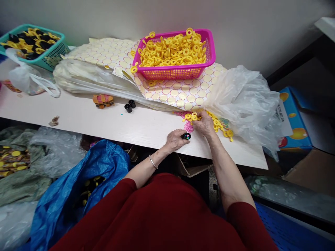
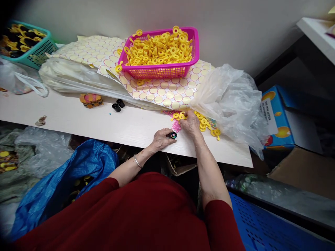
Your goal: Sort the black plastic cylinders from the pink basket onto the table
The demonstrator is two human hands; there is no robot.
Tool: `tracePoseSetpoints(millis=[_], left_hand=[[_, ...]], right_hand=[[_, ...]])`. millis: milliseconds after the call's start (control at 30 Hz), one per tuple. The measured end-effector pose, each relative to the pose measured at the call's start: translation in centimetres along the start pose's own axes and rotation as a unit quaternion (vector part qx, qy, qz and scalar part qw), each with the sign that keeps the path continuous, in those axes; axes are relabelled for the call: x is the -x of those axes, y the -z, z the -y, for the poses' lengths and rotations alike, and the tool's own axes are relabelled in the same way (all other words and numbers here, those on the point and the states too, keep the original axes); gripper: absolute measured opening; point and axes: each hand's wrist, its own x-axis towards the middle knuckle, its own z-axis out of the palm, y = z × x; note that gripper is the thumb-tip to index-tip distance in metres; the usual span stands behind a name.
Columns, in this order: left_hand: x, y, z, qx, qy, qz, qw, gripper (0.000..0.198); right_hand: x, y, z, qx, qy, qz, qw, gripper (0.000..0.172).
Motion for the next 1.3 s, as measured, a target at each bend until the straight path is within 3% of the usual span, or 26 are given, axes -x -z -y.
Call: tracePoseSetpoints(millis=[133, 233, 333, 467, 600, 733, 933, 1100, 1300], left_hand=[[0.0, 0.0, -0.3, 0.0, 0.01, 0.007, 1.0, 0.03], [0.1, 0.1, -0.6, 0.0, 0.022, 0.008, 1.0, 0.03], [0.1, 0.1, -0.6, 0.008, 0.013, 0.006, 1.0, 0.03], [0.1, 0.0, -0.1, 0.023, -0.01, -0.001, 1.0, 0.029], [0.1, -0.2, 0.2, 0.02, -0.018, -0.002, 1.0, 0.028], [0.1, -0.3, 0.3, 0.027, -0.029, -0.006, 0.999, 0.027], [0.0, -0.3, 0.9, 0.104, -0.056, -0.018, 0.993, 0.024], [-0.2, -0.2, 1.0, 0.24, -0.007, -0.057, 0.969, 0.023], [-0.4, -0.5, 0.7, 0.224, -0.001, -0.035, 0.974, 0.019]], right_hand=[[2.9, 1.0, 0.1, -0.221, -0.007, -0.048, 0.974, 0.034], [5.7, 1.9, 0.4, -0.268, 0.015, -0.04, 0.962, 0.038], [7.7, 2.2, 0.8, -0.207, 0.071, -0.009, 0.976, 0.033], [8.5, 2.1, 1.7, -0.043, 0.133, 0.018, 0.99, 0.026], [8.5, 2.4, 3.1, 0.096, 0.148, 0.067, 0.982, 0.026], [8.6, 2.9, 4.2, 0.159, 0.149, 0.11, 0.97, 0.024], [8.3, 3.2, 4.7, 0.177, 0.135, 0.144, 0.964, 0.023], [8.4, 2.7, 4.2, 0.147, 0.148, 0.118, 0.971, 0.024], [9.2, 1.8, 2.9, 0.07, 0.154, 0.068, 0.983, 0.029]])
